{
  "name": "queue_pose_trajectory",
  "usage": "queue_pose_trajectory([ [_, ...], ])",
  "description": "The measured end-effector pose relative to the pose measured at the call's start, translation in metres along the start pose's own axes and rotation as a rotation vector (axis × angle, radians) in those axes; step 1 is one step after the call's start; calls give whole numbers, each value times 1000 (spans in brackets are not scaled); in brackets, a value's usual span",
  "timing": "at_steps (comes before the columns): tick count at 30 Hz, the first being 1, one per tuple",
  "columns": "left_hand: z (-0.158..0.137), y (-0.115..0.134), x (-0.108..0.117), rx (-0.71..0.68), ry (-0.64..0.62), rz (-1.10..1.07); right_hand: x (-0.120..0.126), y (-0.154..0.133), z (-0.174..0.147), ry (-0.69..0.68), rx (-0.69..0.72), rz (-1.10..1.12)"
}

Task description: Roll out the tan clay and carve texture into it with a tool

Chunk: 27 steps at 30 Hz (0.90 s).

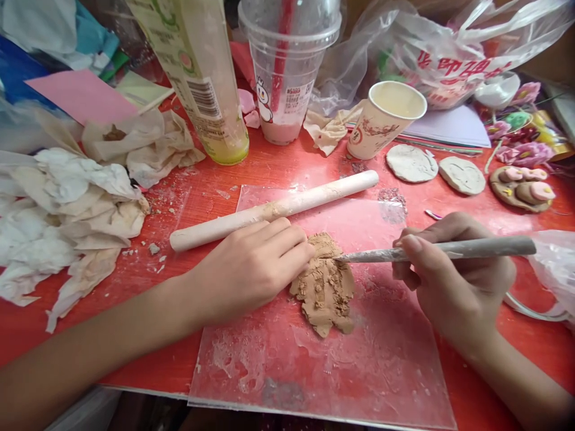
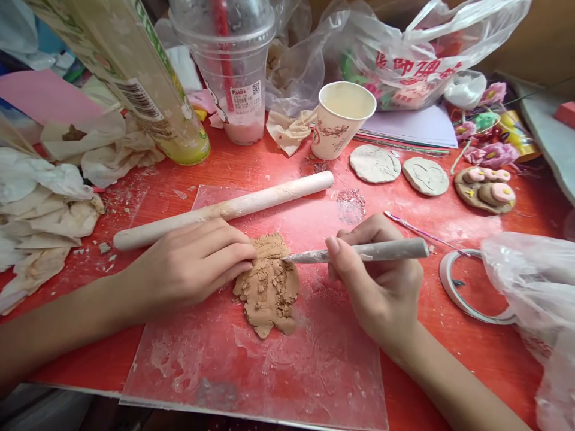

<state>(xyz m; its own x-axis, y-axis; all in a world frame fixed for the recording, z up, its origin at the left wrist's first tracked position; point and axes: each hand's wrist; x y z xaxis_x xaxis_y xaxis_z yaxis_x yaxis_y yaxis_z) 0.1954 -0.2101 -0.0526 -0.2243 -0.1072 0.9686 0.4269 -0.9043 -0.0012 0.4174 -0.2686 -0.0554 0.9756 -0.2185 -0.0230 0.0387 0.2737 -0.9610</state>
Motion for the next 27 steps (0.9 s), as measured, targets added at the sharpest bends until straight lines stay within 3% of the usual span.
queue_pose_trajectory([
  [2,0,0,-1,0,8,0,-1,0,-1,-32,37,-19],
  [6,1,-1,-2,-12,34,10,4,-3,4,-42,-130,107],
  [11,1,-4,-2,-111,87,128,10,-13,16,223,6,207],
  [16,-1,-6,1,-267,168,335,8,-8,16,180,-178,196],
  [18,-1,-6,2,-292,195,377,7,-5,14,187,-188,200],
  [21,-1,-5,2,-304,209,402,7,0,11,169,-138,184],
  [27,-1,-4,1,-319,228,417,5,9,4,20,99,167],
])
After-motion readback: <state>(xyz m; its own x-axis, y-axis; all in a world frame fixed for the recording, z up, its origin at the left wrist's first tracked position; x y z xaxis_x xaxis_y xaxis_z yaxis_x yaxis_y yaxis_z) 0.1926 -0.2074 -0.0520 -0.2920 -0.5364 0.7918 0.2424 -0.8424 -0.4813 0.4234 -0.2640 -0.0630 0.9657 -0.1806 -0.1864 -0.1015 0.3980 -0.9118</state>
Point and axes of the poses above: each hand's wrist, its own z-axis towards the middle knuckle, its own x-axis out of the back of the hand, y = z × x, and after that the axes turned 12 degrees about z, right-handed
